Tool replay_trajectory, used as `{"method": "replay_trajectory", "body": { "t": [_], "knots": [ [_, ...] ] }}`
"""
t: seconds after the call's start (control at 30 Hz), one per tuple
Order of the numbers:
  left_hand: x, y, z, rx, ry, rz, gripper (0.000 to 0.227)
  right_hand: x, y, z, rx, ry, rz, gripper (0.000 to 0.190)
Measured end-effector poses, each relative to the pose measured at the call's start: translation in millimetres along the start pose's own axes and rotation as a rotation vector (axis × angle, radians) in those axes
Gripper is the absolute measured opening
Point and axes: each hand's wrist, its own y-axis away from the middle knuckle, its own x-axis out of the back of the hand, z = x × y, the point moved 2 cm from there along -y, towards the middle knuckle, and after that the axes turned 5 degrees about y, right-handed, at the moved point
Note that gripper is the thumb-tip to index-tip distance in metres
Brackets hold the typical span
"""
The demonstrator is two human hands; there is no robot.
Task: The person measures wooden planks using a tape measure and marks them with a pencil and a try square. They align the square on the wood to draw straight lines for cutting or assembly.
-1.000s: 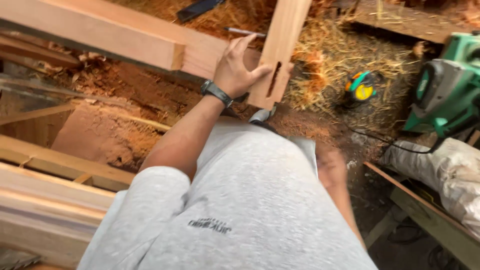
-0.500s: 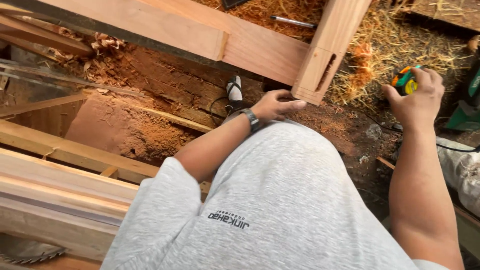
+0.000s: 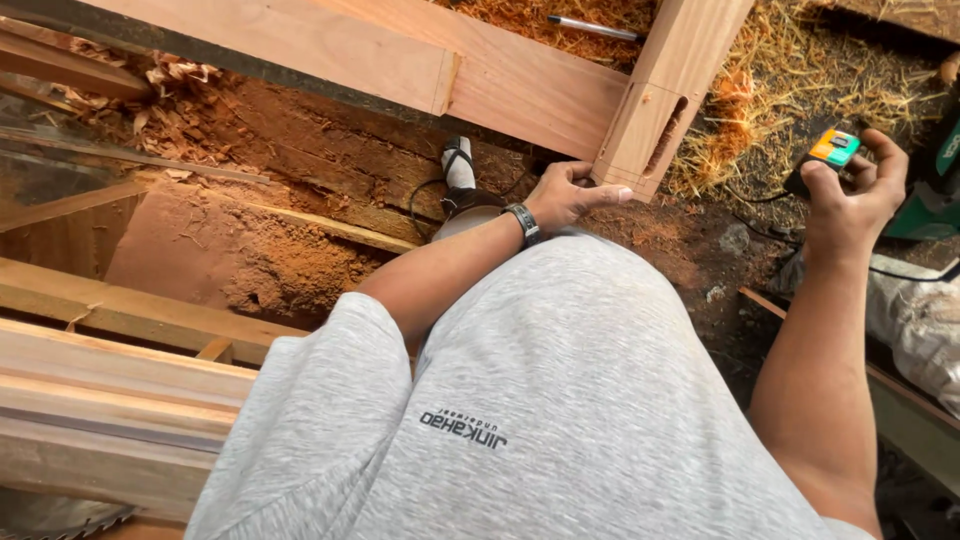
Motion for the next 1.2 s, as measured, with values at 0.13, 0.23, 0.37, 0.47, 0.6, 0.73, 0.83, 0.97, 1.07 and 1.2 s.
{"method": "replay_trajectory", "body": {
  "t": [0.13,0.23,0.37,0.47,0.6,0.73,0.83,0.97,1.07,1.2],
  "knots": [
    [0.7,-1.7,-1.2,0.002,0.031,0.010,0.051,-6.6,25.3,-11.3,-0.203,-0.299,-0.072,0.054],
    [0.4,3.1,4.7,-0.007,0.039,-0.001,0.049,-16.3,44.2,-27.9,-0.349,-0.458,-0.111,0.060],
    [-2.7,3.7,4.9,0.006,0.083,0.008,0.051,-26.6,58.6,-32.5,-0.387,-0.535,-0.124,0.070],
    [-3.3,8.4,9.8,0.006,0.026,0.030,0.044,-27.2,63.2,-32.9,-0.369,-0.500,-0.143,0.071],
    [-2.2,6.2,5.2,-0.015,0.085,-0.010,0.049,-26.9,66.6,-31.4,-0.405,-0.569,-0.117,0.070],
    [-1.5,1.8,-0.2,-0.028,0.096,-0.011,0.048,-26.8,67.2,-30.5,-0.392,-0.571,-0.121,0.070],
    [-1.6,-0.5,-3.3,-0.003,0.126,-0.006,0.048,-27.9,67.5,-31.2,-0.397,-0.571,-0.119,0.070],
    [-2.7,-0.8,-4.5,-0.007,0.128,0.006,0.049,-29.9,66.3,-37.5,-0.421,-0.594,-0.133,0.069],
    [-2.7,-2.4,-9.1,-0.014,0.152,-0.004,0.046,-30.7,65.1,-40.5,-0.396,-0.590,-0.155,0.070],
    [-2.9,-0.4,-3.3,-0.010,0.163,-0.018,0.048,-32.5,63.5,-43.2,-0.389,-0.603,-0.177,0.071]
  ]
}}
